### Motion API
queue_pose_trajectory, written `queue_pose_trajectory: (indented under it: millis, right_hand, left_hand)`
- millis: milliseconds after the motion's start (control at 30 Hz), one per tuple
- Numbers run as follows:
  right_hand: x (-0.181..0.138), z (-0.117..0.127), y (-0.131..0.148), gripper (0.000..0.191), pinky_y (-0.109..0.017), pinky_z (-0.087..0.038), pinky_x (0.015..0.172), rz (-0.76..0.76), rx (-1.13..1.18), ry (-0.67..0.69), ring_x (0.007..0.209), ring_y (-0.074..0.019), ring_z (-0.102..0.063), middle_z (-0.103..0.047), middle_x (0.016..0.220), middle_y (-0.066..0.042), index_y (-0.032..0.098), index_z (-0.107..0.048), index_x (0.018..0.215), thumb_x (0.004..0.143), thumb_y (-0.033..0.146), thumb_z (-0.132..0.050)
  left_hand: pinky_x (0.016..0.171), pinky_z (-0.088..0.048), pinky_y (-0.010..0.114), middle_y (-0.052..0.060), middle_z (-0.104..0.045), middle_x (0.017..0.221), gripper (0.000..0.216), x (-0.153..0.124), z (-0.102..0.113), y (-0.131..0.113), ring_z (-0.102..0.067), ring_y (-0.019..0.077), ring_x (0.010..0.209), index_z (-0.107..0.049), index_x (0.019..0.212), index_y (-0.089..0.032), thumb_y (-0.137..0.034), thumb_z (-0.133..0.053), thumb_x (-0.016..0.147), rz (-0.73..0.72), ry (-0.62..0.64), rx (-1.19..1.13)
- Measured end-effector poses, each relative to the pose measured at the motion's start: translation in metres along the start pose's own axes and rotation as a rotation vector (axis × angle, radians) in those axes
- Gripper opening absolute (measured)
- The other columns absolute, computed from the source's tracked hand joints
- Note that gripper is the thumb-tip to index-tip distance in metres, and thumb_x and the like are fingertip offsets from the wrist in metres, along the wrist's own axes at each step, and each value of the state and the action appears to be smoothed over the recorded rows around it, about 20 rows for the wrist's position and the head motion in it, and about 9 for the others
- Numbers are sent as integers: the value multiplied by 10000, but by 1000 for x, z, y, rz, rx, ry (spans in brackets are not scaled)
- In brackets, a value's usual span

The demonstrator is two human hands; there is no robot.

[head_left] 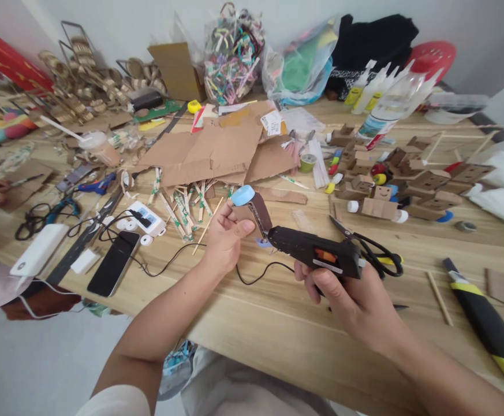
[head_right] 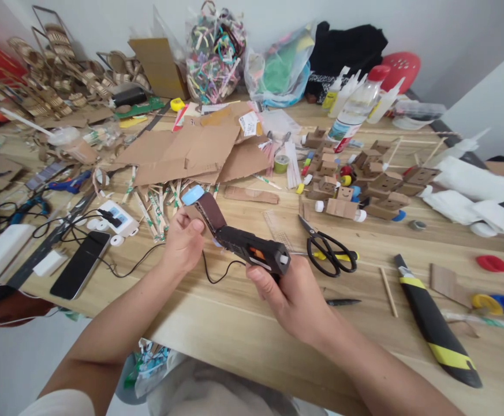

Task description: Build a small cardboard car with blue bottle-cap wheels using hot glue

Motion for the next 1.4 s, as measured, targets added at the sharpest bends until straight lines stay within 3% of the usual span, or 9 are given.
queue_pose_trajectory:
  millis: [500,733,900,1033,1200,1300,1400]
  right_hand:
    - [3,-2,7,626,-323,-424,554,46,-50,-10,555,-165,-492,-518,577,4,238,-524,696,1017,757,-384]
    - [2,-13,-2,631,-277,-415,467,-65,207,154,478,-119,-440,-557,605,3,213,-601,792,960,807,-471]
    - [16,5,5,563,-270,-446,480,-11,239,-34,515,-111,-450,-588,684,-4,220,-608,776,875,772,-667]
    - [21,12,-2,429,-278,-471,492,-31,266,-164,507,-111,-441,-585,669,12,227,-611,779,873,622,-751]
    - [30,17,-10,313,-355,-612,660,-17,240,-334,661,-180,-654,-741,837,-38,235,-660,849,819,507,-812]
    - [42,7,-16,425,-456,-650,844,-24,271,-403,881,-256,-753,-800,990,-80,232,-688,938,715,533,-889]
    - [52,-13,-24,587,-472,-655,856,-70,352,-434,923,-283,-761,-810,1004,-92,229,-695,979,588,592,-940]
  left_hand:
    - [754,-593,299,-24,-783,766,589,0,5,6,-725,150,692,-707,797,-232,-558,-1036,434,13,0,-17]
    - [746,-571,244,-31,-787,763,590,1,11,10,-707,115,693,-739,773,-221,-499,-1064,366,86,-59,-68]
    - [813,-592,291,-21,-793,810,528,0,9,15,-726,143,758,-737,782,-227,-497,-1048,453,100,-12,-56]
    - [868,-600,333,-14,-793,824,489,-2,8,21,-737,162,801,-744,817,-233,-492,-1032,518,112,27,-26]
    - [782,-611,307,0,-811,835,526,-4,3,24,-741,158,777,-765,825,-236,-551,-1028,495,96,28,0]
    - [732,-607,284,-8,-804,805,565,-5,3,19,-731,145,719,-755,802,-228,-560,-1037,443,52,-37,-9]
    - [729,-612,290,-22,-782,760,575,-6,5,15,-729,149,689,-715,761,-218,-539,-1045,417,29,-97,-31]
Point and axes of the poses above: each hand's wrist, its own x-axis towards the middle knuckle, its own z-axis out of the back of the hand, y = z × x, the point moved 10 cm from there along x, towards the middle knuckle
